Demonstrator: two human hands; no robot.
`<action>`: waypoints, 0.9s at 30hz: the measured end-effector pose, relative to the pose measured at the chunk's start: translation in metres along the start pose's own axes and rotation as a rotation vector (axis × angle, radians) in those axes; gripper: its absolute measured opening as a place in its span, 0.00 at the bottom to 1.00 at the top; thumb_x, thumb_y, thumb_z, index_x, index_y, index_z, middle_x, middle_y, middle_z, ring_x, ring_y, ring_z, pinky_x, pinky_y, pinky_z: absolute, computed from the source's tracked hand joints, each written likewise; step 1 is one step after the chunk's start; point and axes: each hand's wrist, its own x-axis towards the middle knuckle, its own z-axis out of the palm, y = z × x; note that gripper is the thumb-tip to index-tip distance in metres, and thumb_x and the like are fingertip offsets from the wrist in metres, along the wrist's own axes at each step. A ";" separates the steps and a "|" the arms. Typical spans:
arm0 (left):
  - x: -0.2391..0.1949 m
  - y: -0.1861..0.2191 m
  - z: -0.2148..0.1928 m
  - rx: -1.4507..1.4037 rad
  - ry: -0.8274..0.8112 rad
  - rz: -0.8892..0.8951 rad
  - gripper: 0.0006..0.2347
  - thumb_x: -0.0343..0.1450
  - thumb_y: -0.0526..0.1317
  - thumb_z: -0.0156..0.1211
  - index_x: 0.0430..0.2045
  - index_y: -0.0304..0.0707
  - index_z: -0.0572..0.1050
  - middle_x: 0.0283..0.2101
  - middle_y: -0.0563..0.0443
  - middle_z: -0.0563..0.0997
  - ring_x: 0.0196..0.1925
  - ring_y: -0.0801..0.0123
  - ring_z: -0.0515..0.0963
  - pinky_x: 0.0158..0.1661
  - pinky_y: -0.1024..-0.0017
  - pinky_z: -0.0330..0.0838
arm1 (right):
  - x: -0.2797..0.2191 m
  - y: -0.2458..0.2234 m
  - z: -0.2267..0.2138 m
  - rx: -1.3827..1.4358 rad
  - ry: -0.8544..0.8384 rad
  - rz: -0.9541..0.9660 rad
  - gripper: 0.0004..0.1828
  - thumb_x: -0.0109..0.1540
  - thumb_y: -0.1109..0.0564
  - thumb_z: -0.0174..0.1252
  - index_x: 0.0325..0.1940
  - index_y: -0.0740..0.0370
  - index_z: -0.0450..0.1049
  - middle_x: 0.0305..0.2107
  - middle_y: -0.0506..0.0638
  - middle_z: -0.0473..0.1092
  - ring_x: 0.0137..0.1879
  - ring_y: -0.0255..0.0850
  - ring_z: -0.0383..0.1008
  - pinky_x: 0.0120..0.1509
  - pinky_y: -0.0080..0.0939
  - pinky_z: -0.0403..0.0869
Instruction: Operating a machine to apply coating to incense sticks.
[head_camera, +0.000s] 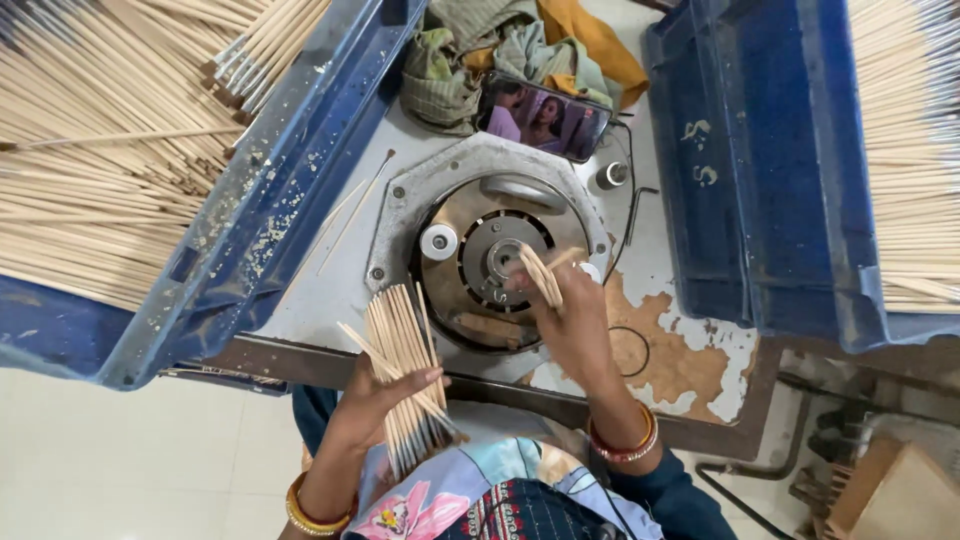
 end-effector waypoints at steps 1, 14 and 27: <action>-0.003 -0.009 -0.008 0.077 -0.029 0.009 0.21 0.64 0.25 0.68 0.51 0.21 0.71 0.41 0.36 0.84 0.41 0.55 0.88 0.43 0.60 0.85 | -0.006 -0.025 -0.007 0.172 0.009 0.121 0.16 0.55 0.68 0.59 0.47 0.63 0.75 0.33 0.56 0.74 0.37 0.54 0.80 0.41 0.49 0.76; -0.001 0.047 0.045 0.355 -0.218 0.071 0.24 0.61 0.30 0.74 0.50 0.29 0.70 0.35 0.44 0.86 0.37 0.69 0.86 0.37 0.69 0.83 | -0.016 -0.018 -0.011 0.151 -0.223 0.036 0.18 0.57 0.59 0.70 0.47 0.66 0.73 0.32 0.56 0.78 0.38 0.51 0.83 0.38 0.46 0.77; 0.006 0.026 -0.010 0.075 -0.056 -0.034 0.21 0.65 0.30 0.67 0.53 0.30 0.70 0.44 0.40 0.84 0.46 0.58 0.85 0.42 0.65 0.83 | 0.011 0.023 -0.008 -0.231 0.080 -0.058 0.13 0.59 0.67 0.61 0.47 0.63 0.71 0.29 0.62 0.72 0.36 0.58 0.76 0.38 0.52 0.73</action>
